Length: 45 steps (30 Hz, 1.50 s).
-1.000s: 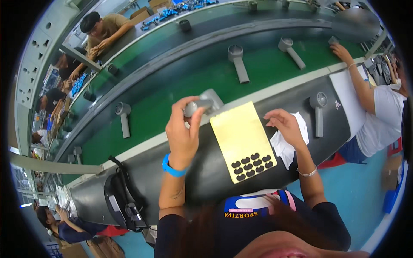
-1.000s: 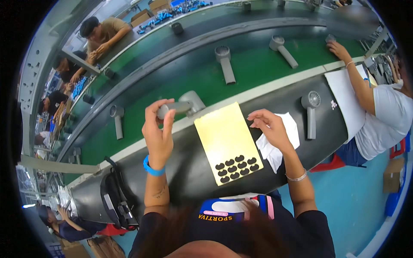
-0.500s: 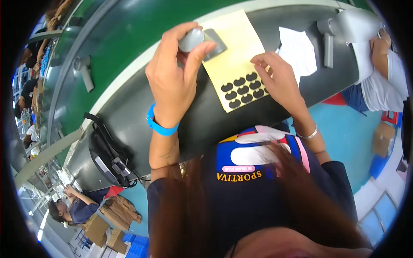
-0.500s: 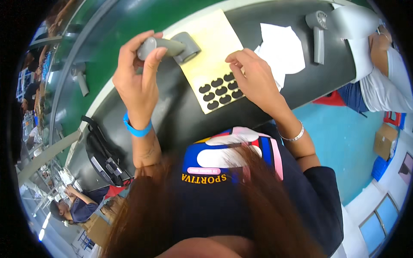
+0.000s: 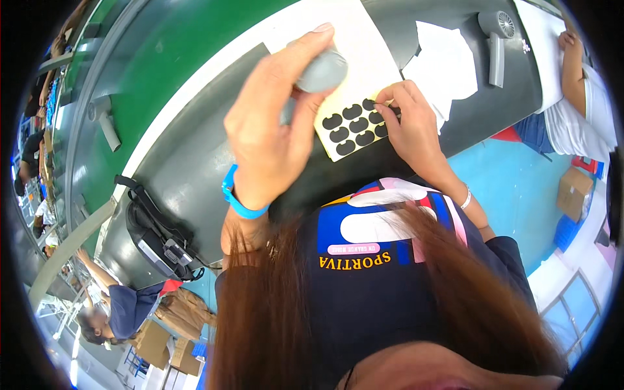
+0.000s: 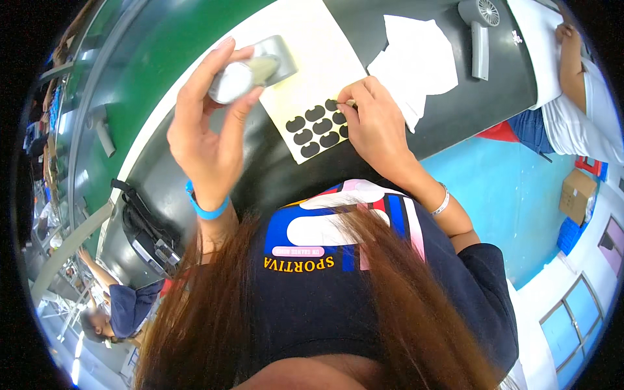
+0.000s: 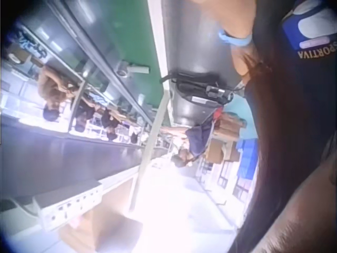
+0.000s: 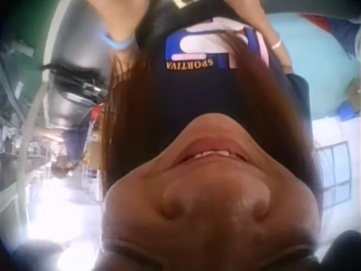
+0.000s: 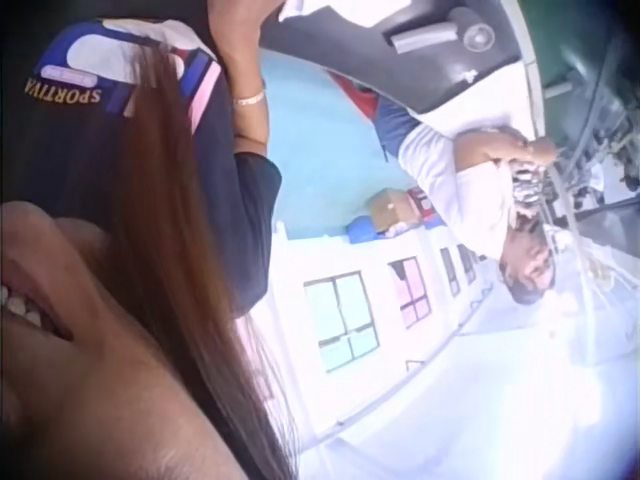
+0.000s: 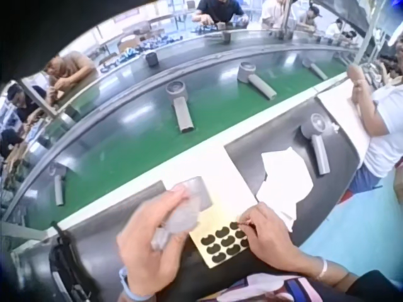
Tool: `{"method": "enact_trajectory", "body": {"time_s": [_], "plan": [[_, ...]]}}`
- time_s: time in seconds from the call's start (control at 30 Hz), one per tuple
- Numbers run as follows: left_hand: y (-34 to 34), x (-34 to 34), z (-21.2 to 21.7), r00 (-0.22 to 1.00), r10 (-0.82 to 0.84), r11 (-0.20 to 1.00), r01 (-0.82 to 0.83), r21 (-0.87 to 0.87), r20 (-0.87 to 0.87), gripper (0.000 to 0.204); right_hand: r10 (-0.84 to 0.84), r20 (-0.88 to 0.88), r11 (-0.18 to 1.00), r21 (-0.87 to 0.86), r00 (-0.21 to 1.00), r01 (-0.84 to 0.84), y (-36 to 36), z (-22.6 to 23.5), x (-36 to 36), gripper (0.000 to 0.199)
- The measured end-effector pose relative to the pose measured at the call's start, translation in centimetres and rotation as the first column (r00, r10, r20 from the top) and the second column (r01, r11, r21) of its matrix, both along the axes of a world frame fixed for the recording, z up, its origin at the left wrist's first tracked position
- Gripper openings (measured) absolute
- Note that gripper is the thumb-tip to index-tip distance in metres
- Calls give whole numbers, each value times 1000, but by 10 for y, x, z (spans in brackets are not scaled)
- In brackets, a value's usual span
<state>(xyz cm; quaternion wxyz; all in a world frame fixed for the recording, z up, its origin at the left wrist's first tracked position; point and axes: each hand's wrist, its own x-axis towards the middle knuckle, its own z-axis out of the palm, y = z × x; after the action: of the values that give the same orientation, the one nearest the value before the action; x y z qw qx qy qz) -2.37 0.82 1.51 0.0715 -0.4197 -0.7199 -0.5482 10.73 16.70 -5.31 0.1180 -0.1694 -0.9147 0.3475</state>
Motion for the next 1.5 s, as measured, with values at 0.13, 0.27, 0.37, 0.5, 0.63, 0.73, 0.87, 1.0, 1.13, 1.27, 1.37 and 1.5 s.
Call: {"method": "enact_trajectory", "body": {"time_s": [0.13, 0.27, 0.37, 0.5, 0.63, 0.73, 0.87, 1.0, 1.13, 1.27, 1.37, 1.5], "plan": [[4, 12, -3, 989, -87, 995, 91, -29, 118, 42, -14, -4, 965, -263, 1000, 13, 4, 7, -3, 12], [3, 16, -7, 955, -161, 987, 156, 39, 250, 41, -25, -150, 936, -351, 988, -30, 19, 44, 3, 5], [6, 19, -9, 905, -216, 975, 180, 129, 366, 42, -29, -265, 845, -522, 964, -118, 17, 81, 3, 22], [6, 27, -7, 866, -212, 974, 147, 173, 453, 44, 74, -412, 727, -602, 908, -332, 10, 101, -10, 42], [8, 33, -7, 796, -242, 963, 129, 235, 554, 47, 45, -360, 694, -660, 932, -289, 5, 104, -19, 43], [6, 33, -2, 761, -289, 954, 183, 235, 581, 51, 59, -354, 680, -671, 934, -297, 6, 106, -18, 42], [5, 34, -2, 698, -351, 936, 247, 251, 624, 52, 56, -335, 688, -669, 940, -280, 8, 108, -17, 40], [5, 32, -6, 712, -344, 939, 246, 242, 612, 50, 46, -299, 708, -664, 953, -242, 6, 107, -20, 40], [8, 32, -4, 708, -342, 939, 248, 236, 618, 47, 43, -303, 733, -638, 952, -236, 7, 110, -19, 40], [8, 31, -4, 712, -338, 941, 242, 237, 616, 44, 38, -288, 737, -638, 957, -221, 7, 111, -20, 39], [10, 31, -10, 755, -310, 947, 196, 253, 577, 45, 47, -282, 743, -631, 958, -222, 6, 111, -20, 39], [10, 31, -12, 752, -313, 946, 192, 262, 579, 46, 55, -267, 760, -613, 962, -214, 6, 111, -21, 39]]}}
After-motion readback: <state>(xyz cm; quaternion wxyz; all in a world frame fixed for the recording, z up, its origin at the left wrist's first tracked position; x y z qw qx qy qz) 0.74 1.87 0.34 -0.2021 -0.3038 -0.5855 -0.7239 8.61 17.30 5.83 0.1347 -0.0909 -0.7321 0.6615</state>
